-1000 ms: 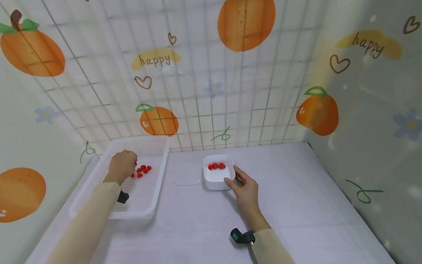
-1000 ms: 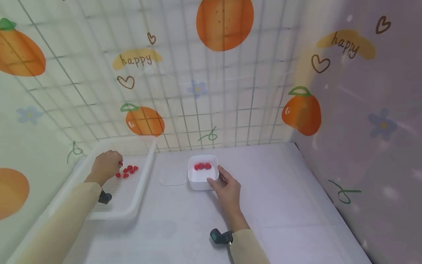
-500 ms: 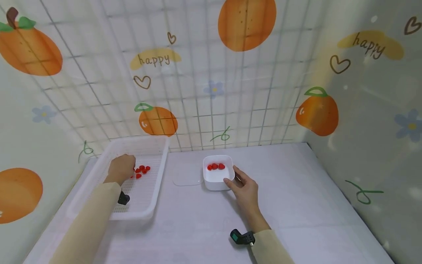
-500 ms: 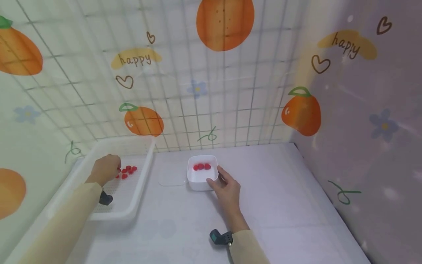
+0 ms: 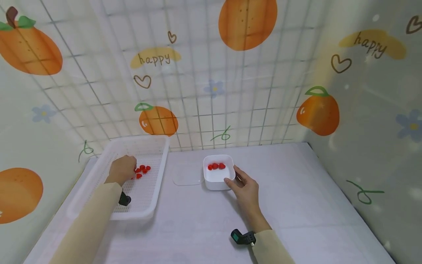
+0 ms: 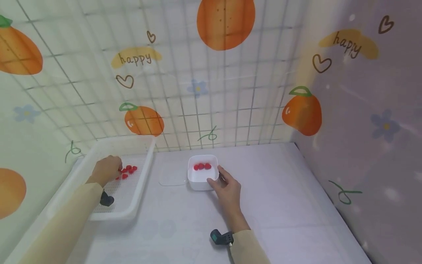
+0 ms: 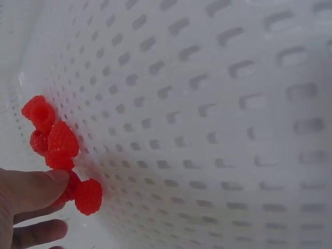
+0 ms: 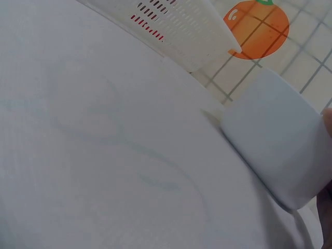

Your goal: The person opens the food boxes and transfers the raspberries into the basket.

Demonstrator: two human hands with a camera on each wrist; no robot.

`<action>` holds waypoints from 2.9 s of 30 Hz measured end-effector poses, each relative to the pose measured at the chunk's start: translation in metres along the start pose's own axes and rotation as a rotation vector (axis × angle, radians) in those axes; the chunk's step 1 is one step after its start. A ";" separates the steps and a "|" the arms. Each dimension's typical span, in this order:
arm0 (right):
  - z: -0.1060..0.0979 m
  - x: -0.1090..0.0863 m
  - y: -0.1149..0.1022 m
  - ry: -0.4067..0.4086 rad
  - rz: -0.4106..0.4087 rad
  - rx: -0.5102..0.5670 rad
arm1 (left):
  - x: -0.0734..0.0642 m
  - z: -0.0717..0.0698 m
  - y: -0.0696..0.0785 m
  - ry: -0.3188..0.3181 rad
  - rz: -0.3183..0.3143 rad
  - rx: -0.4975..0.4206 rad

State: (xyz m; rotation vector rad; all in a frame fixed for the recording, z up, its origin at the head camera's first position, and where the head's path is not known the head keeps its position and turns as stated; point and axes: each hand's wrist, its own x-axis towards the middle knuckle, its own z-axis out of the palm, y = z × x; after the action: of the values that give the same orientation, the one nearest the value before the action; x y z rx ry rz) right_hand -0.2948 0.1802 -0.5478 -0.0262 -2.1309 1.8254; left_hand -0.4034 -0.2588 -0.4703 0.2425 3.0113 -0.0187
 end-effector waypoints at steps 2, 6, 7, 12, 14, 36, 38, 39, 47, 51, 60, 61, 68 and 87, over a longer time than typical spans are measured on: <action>0.000 0.000 0.000 0.000 0.004 -0.001 | -0.001 0.001 0.000 0.000 -0.004 -0.006; 0.000 -0.001 0.000 0.001 0.011 -0.003 | -0.002 0.001 0.002 0.004 -0.008 -0.005; 0.000 -0.001 0.000 0.001 0.011 -0.001 | -0.002 0.001 0.003 0.004 -0.011 -0.004; -0.001 -0.001 0.000 0.000 0.000 -0.002 | -0.004 0.000 0.006 -0.002 -0.016 0.002; -0.001 -0.001 0.001 -0.003 -0.009 -0.001 | -0.005 -0.001 0.006 -0.002 -0.018 0.001; -0.002 -0.001 0.003 -0.010 -0.005 0.025 | -0.010 -0.042 0.023 0.204 0.075 0.081; -0.002 0.000 0.004 -0.008 -0.007 0.025 | -0.011 -0.048 0.028 0.260 0.117 0.117; -0.002 0.000 0.005 -0.008 -0.010 0.026 | -0.011 -0.051 0.030 0.286 0.140 0.129; -0.003 0.000 0.006 -0.014 -0.021 0.030 | -0.012 -0.078 0.064 0.356 0.215 0.195; -0.004 0.000 0.005 -0.008 -0.016 0.032 | -0.011 -0.086 0.088 0.405 0.252 0.212; -0.003 -0.002 0.001 -0.005 0.003 0.013 | -0.005 -0.094 0.139 0.494 0.365 0.269; -0.003 -0.002 0.001 -0.006 0.004 0.014 | -0.004 -0.095 0.145 0.498 0.372 0.275; -0.003 -0.002 0.003 -0.011 -0.006 0.016 | 0.002 -0.093 0.184 0.488 0.410 0.326; -0.002 -0.001 0.004 0.003 0.011 0.002 | 0.014 -0.049 0.276 0.373 0.505 0.322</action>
State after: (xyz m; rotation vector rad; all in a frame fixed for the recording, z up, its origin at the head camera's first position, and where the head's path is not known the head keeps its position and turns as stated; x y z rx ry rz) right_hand -0.2942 0.1829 -0.5519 -0.0398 -2.1307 1.8326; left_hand -0.3789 0.0171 -0.4237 1.1438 3.1847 -0.4598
